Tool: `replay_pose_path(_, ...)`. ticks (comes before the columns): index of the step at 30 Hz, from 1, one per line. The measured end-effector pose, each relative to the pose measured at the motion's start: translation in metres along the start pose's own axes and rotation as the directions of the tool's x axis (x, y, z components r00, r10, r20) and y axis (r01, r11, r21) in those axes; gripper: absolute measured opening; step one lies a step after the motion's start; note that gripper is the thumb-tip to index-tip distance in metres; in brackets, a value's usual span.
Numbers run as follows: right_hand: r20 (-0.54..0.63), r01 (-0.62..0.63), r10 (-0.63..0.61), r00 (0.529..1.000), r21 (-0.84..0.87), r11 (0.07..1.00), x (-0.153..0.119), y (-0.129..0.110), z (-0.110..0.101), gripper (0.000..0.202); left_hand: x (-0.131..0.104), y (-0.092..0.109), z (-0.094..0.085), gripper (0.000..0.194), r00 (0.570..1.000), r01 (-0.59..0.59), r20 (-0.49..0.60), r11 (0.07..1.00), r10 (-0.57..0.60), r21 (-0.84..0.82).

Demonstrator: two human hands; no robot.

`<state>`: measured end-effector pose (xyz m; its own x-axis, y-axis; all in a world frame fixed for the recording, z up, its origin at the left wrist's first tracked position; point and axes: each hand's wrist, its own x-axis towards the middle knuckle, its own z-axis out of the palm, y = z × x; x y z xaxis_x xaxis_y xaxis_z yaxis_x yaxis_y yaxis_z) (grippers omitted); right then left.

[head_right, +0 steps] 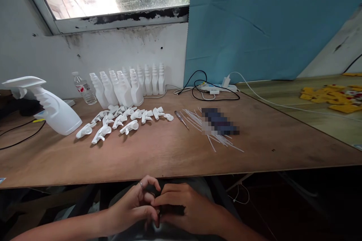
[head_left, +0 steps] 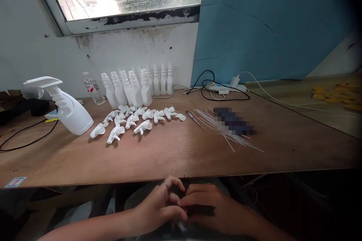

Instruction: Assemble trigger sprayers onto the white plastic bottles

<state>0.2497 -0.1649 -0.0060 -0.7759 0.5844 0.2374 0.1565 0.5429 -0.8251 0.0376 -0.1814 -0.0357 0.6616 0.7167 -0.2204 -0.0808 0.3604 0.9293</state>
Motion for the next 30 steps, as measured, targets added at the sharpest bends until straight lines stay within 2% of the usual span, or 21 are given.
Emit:
replay_pose_path(3, -0.080, -0.010, 0.008, 0.997, -0.019, 1.000, 0.001, -0.002, 0.000, 0.022, -0.004, 0.007, 0.000, 0.041, 0.996, -0.093, 0.001, 0.990, 0.094, 0.110)
replay_pose_path(5, -0.145, -0.087, 0.092, 0.985, 0.038, 0.995, 0.003, -0.002, 0.002, 0.027, -0.008, 0.013, 0.000, 0.035, 0.984, -0.171, -0.007, 0.959, 0.177, 0.226)
replay_pose_path(7, -0.181, -0.191, 0.224, 0.958, 0.182, 0.964, 0.004, -0.001, 0.004, 0.033, -0.011, 0.019, 0.000, 0.034, 0.969, -0.228, -0.009, 0.907, 0.247, 0.353)
replay_pose_path(10, -0.148, -0.291, 0.373, 0.916, 0.393, 0.872, 0.006, 0.003, 0.007, 0.037, -0.014, 0.024, 0.000, 0.033, 0.950, -0.266, -0.013, 0.833, 0.311, 0.485)
replay_pose_path(14, -0.110, -0.312, 0.407, 0.907, 0.474, 0.823, 0.007, 0.006, 0.011, 0.040, -0.012, 0.021, -0.001, 0.030, 0.931, -0.279, -0.044, 0.788, 0.361, 0.549)
replay_pose_path(17, -0.094, -0.305, 0.396, 0.913, 0.485, 0.819, 0.008, 0.003, 0.012, 0.043, -0.010, 0.021, -0.002, 0.025, 0.925, -0.274, -0.062, 0.772, 0.375, 0.573)
replay_pose_path(20, -0.163, -0.306, 0.374, 0.913, 0.330, 0.893, 0.009, -0.002, 0.011, 0.037, -0.010, 0.022, -0.002, 0.022, 0.924, -0.277, -0.064, 0.775, 0.377, 0.568)
replay_pose_path(24, -0.319, -0.204, 0.202, 0.926, 0.029, 0.979, 0.007, -0.006, 0.009, 0.019, -0.010, 0.021, -0.002, 0.021, 0.922, -0.274, -0.091, 0.797, 0.377, 0.538)
replay_pose_path(27, -0.346, -0.126, 0.100, 0.933, -0.053, 0.991, 0.004, -0.005, 0.010, 0.009, -0.010, 0.020, -0.003, 0.020, 0.922, -0.259, -0.104, 0.794, 0.372, 0.550)
replay_pose_path(30, -0.335, -0.034, -0.011, 0.942, -0.128, 0.991, 0.004, -0.004, 0.012, 0.010, -0.011, 0.019, -0.004, 0.020, 0.916, -0.235, -0.122, 0.760, 0.381, 0.606)
